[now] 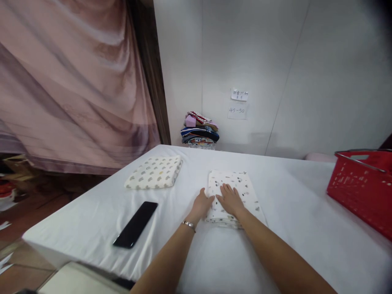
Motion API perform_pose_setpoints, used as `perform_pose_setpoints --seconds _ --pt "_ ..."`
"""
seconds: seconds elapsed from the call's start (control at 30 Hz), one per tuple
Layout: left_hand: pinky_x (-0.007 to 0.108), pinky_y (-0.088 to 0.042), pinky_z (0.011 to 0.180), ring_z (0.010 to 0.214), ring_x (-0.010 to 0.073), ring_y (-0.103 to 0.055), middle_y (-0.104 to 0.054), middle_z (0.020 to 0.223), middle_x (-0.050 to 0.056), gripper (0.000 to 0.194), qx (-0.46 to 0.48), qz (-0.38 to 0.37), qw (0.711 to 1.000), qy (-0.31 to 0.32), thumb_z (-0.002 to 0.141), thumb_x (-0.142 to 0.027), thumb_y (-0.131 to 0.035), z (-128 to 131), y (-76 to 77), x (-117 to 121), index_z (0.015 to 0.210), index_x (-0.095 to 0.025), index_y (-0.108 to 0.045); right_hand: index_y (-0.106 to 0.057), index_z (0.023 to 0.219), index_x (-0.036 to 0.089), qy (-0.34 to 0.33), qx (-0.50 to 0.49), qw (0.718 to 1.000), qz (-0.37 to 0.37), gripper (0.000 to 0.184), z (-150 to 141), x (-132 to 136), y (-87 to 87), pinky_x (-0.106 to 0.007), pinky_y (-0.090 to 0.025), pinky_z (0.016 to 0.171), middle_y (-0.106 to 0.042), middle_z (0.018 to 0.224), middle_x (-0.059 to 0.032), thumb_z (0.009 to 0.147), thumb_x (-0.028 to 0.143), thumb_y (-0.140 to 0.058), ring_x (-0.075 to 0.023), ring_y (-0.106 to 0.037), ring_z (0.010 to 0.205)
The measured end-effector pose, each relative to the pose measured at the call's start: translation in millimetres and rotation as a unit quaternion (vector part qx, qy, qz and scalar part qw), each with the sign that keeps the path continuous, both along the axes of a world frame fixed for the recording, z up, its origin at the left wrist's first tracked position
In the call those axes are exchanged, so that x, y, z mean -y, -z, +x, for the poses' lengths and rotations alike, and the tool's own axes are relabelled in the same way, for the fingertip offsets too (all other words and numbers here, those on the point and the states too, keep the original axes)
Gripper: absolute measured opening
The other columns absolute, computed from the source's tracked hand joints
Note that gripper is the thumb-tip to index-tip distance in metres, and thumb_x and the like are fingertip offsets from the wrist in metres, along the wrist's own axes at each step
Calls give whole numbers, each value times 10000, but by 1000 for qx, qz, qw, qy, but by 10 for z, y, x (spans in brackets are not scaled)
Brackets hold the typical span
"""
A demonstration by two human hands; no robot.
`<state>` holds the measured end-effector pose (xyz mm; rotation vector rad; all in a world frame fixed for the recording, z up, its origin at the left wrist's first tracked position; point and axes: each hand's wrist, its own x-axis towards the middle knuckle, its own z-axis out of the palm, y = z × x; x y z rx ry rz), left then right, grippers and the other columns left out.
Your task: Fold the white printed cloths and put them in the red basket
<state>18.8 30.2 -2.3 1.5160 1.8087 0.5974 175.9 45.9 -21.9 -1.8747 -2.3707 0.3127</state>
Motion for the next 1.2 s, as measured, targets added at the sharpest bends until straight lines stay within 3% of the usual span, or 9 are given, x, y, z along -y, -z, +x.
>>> perform_pose_setpoints --seconds 0.23,0.43,0.5,0.7,0.77,0.87,0.93,1.03,1.2 --pt "322 -410 893 1135 266 -541 -550 1244 200 590 -24 20 999 -32 804 -416 -511 268 -62 -433 1273 -80 -387 -226 1449 126 8 -13 1000 4 666 -41 -3 -11 -427 -30 1107 -128 1527 -62 917 522 -165 -204 -53 1401" --pt "297 -395 910 1147 225 -527 -534 1267 155 520 -70 70 995 -5 823 -288 -500 273 -31 -412 1301 -141 -359 -333 1413 181 5 -85 995 -56 587 135 -64 -172 -357 -127 1102 -233 1504 -48 911 472 -246 -175 -160 1386" --pt "305 -397 910 1146 225 -526 -516 1284 159 508 -88 75 993 -2 843 -282 -475 247 -18 -386 1314 -147 -340 -341 1409 192 9 -72 997 -39 580 272 -33 -194 -362 -117 1103 -224 1507 -50 906 473 -272 -184 -141 1390" --pt "404 -391 937 1150 282 -511 -493 1281 188 441 -147 91 985 13 847 -261 -462 313 -72 -409 1269 -152 -398 -323 1413 176 9 14 1000 27 571 468 150 -43 -424 -37 1102 -197 1515 -74 930 464 -222 -228 -107 1392" --pt "424 -312 1023 1269 281 -390 -395 1386 169 455 -162 128 978 30 847 -242 -463 382 -87 -429 1291 -181 -389 -321 1412 181 11 16 999 29 565 445 162 -31 -427 -38 1100 -198 1515 -75 932 462 -223 -230 -105 1392" --pt "432 -137 1115 1379 249 -184 -259 1492 93 483 -197 189 955 116 867 -320 -449 476 -37 -450 1336 -231 -373 -319 1411 190 10 7 1000 10 563 422 120 -119 -436 -49 1097 -191 1517 -77 922 461 -253 -236 -108 1392" --pt "465 -93 1120 1387 249 -161 -263 1495 79 494 -225 192 939 174 880 -401 -408 503 34 -456 1344 -234 -387 -347 1398 190 0 -1 1000 -25 561 450 72 -217 -430 -84 1093 -212 1510 -84 904 454 -307 -240 -137 1387" --pt "486 -98 1114 1385 245 -172 -269 1493 71 512 -252 176 932 193 892 -442 -346 493 125 -459 1360 -236 -382 -347 1399 179 16 -5 1000 -6 563 563 18 -305 -420 -80 1094 -217 1507 -94 894 428 -329 -231 -140 1386" --pt "487 -116 1113 1381 258 -188 -278 1487 86 529 -273 195 922 191 896 -448 -323 475 142 -447 1365 -213 -386 -285 1423 145 92 -1 996 7 594 747 39 -180 -450 -71 1092 -126 1528 -86 911 446 -256 -224 -43 1400"
